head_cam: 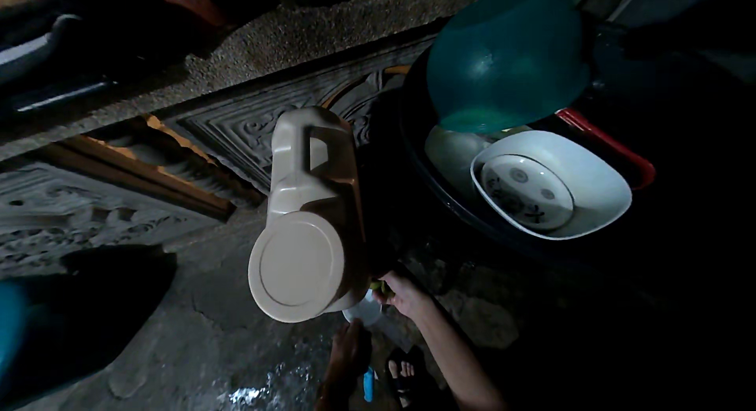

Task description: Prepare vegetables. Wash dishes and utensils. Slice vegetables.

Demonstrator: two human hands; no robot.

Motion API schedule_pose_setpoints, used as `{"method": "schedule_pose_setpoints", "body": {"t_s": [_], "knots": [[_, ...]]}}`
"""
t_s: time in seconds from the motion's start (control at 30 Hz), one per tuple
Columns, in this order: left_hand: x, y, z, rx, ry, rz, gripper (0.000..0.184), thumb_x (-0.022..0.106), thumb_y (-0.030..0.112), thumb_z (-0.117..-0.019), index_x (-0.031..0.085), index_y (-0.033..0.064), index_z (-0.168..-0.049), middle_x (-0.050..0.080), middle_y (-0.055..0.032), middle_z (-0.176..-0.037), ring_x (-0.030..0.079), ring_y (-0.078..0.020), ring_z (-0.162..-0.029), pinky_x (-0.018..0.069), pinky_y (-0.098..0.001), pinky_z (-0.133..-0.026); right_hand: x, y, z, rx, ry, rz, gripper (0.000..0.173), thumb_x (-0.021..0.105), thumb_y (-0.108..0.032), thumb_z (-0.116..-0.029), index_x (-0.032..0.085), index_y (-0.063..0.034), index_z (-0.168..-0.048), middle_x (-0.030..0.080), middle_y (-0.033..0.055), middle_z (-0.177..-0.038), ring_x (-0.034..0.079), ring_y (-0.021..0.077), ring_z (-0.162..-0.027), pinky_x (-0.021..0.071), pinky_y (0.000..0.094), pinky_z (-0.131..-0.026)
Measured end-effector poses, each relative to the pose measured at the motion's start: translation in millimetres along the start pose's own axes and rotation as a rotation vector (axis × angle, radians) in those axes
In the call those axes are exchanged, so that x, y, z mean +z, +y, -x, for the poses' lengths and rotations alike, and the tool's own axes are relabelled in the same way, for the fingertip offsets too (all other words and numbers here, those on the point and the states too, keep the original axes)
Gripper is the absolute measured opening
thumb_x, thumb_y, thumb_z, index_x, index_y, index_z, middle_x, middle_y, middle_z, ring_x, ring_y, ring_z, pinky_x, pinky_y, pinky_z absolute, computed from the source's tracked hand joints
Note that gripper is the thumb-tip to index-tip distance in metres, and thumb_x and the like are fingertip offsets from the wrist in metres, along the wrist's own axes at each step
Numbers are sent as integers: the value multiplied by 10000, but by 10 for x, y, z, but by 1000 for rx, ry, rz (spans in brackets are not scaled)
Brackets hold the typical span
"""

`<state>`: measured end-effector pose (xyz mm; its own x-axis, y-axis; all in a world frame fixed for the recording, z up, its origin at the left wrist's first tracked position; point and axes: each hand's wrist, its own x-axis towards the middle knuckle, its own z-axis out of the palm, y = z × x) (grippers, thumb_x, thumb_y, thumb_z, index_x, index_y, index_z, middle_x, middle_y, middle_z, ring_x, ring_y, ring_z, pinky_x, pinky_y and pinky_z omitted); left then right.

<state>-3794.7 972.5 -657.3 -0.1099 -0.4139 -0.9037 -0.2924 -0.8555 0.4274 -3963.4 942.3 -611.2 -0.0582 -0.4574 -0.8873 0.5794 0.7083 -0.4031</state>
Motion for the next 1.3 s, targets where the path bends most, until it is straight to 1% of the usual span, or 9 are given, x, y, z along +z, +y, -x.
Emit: {"method": "schedule_pose_setpoints", "body": {"t_s": [0.17,0.33,0.57,0.77,0.97,1.07,1.17,1.23,1.3], "knots": [[10,-9,-25,-3,-33,23,336,356,254,-1126,532,37,-941,473,-10,-612,435,-92,-458,378,-224,-428,0,-10,16,-10,-2,17,58,553,-94,-1049,550,-40,-1069,573,56,-748,555,115,-542,497,230,-514],[50,18,-43,19,-37,-11,364,347,250,-1126,539,43,-896,462,-2,-598,423,-87,-454,369,-223,-427,-9,-12,5,-10,-6,27,55,556,-95,-1047,548,-41,-1040,564,50,-714,558,113,-530,501,223,-510],[73,37,-68,38,-30,-23,358,347,235,-1125,542,23,-913,470,-12,-624,438,-104,-481,393,-248,-458,-13,-13,-11,0,-11,38,68,564,-101,-1045,560,-33,-1049,558,49,-727,551,115,-540,498,228,-522],[85,69,-54,3,-30,13,351,347,242,-1124,528,44,-898,468,-10,-613,431,-99,-469,378,-236,-442,-14,-39,5,10,-18,54,63,559,-97,-1046,557,-34,-1054,558,51,-733,553,117,-548,501,230,-530],[59,48,-65,20,-43,53,362,339,243,-1127,530,44,-892,477,-3,-587,439,-86,-445,379,-217,-419,-11,-31,-16,21,-21,47,71,567,-115,-1046,561,-45,-1047,570,47,-734,550,110,-534,493,223,-513],[52,28,-102,11,-42,67,346,347,244,-1124,534,41,-915,486,-14,-614,448,-95,-464,383,-226,-433,-24,-40,-6,22,-28,61,75,564,-120,-1049,564,-46,-1040,572,44,-728,555,110,-535,498,222,-518],[65,39,-101,12,-34,85,337,357,237,-1122,532,38,-913,490,-15,-609,447,-93,-455,382,-223,-424,-23,-47,-19,32,-22,64,74,564,-119,-1048,562,-46,-1050,567,49,-737,555,115,-542,501,229,-522],[75,56,-97,-1,-23,83,329,362,233,-1121,535,33,-925,484,-18,-621,440,-98,-464,376,-230,-432,-22,-44,-29,35,-19,63,74,568,-113,-1046,556,-45,-1071,564,53,-750,554,118,-548,500,228,-523],[86,54,-107,-20,-20,90,325,369,230,-1118,527,43,-905,473,-14,-603,426,-90,-444,355,-216,-409,-21,-41,-24,37,-19,65,69,563,-109,-1047,555,-43,-1065,561,51,-737,553,115,-541,497,224,-516]]}}
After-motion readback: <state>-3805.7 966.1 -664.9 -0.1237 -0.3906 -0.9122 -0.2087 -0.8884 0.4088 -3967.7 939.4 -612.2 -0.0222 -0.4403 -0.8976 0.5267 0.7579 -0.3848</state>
